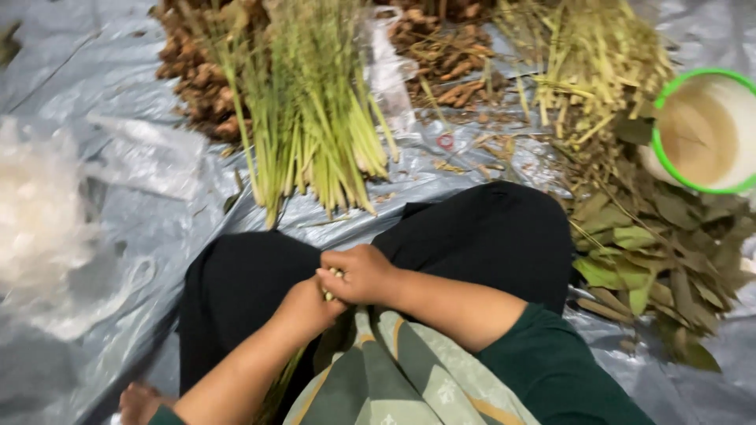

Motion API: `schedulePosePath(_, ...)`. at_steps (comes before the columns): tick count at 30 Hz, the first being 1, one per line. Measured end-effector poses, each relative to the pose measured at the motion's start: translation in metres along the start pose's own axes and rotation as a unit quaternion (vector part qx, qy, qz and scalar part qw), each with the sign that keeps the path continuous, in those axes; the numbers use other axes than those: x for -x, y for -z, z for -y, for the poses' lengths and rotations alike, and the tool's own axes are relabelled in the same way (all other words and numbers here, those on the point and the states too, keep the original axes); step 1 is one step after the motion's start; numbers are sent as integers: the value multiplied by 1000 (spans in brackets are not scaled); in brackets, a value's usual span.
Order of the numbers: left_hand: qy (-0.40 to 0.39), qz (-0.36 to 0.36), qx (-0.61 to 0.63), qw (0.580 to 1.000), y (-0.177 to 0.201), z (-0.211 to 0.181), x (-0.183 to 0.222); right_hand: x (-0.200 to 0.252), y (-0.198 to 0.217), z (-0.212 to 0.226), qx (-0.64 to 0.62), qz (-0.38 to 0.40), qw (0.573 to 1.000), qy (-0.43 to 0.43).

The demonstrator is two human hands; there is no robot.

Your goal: Bundling lemongrass stalks and tying them together using a single stalk as a fastener.

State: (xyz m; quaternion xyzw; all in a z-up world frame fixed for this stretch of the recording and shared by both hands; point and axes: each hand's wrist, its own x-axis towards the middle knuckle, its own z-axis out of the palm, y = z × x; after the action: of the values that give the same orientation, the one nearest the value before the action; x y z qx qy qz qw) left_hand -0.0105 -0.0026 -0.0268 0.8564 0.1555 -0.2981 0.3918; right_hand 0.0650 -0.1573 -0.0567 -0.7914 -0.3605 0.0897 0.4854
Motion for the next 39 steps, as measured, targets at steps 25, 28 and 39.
schedulePosePath(25, 107, 177, 316, 926, 21, -89, -58, -42, 94, -42, 66, 18, 987, 143)
schedulePosePath(28, 79, 126, 236, 960, 24, -102, -72, -50, 102, -62, 103, -19, 991, 88)
schedulePosePath(39, 13, 25, -369, 929, 36, -54, -104, -86, 181, -316, 351, 118, 857, -357)
